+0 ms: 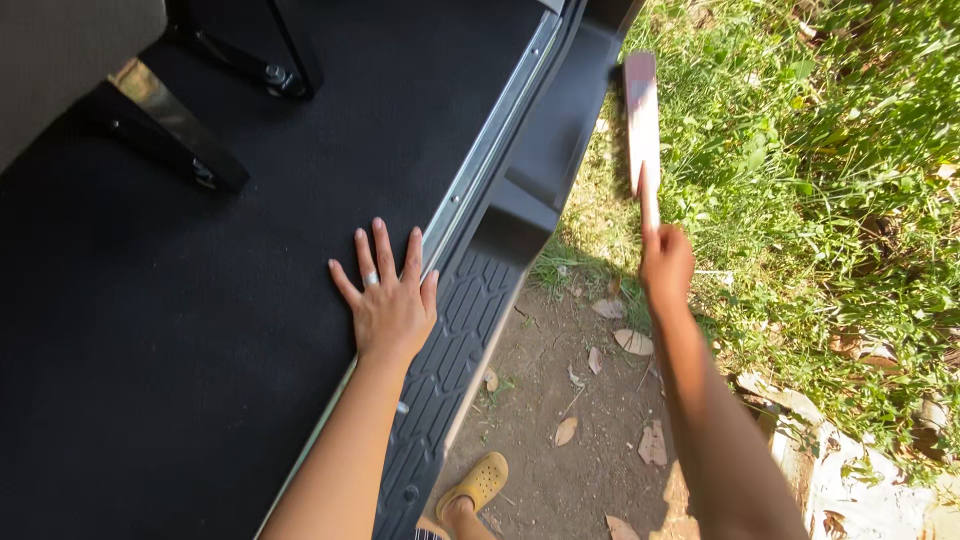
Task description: The person cleans the interior floor and steps of a van using a brush, sweeping dirt out of the vehicle and clearing the floor space.
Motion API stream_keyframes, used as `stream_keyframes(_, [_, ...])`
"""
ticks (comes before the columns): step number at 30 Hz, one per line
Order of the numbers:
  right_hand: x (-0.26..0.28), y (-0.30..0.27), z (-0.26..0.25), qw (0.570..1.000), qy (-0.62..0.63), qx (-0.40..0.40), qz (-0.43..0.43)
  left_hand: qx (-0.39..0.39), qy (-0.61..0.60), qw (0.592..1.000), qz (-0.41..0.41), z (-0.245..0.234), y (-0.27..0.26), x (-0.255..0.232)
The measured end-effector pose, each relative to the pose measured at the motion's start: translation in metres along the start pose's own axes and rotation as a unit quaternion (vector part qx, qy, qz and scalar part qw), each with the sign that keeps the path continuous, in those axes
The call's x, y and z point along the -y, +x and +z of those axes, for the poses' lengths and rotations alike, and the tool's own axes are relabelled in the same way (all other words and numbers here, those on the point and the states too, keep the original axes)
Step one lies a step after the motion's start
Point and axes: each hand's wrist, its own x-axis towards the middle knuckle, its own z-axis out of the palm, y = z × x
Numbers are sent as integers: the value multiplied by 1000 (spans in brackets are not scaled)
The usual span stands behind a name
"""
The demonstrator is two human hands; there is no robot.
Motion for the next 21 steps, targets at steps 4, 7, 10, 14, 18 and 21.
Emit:
stream_keyframes(4, [8, 134, 29, 987, -130, -61, -66, -5, 3, 1000, -2, -8, 0, -3])
stream_keyframes(7, [-4, 184, 50, 976, -209, 28, -61, 6, 3, 1000, -9, -11, 6, -3])
stream_keyframes(10, [-27, 163, 54, 977, -133, 161, -26, 16, 4, 1000, -7, -10, 4, -3])
stream_keyframes(14, [-79, 24, -5, 941, -110, 312, 73, 15, 18, 1000, 6, -10, 6, -2])
stream_keyframes(18, [-83, -37, -81, 937, -28, 321, 138, 15, 5, 1000, -5, -13, 4, -3])
stream_keyframes(21, [-72, 28, -73, 969, -57, 207, 123, 2, 0, 1000, 3, -14, 4, -3])
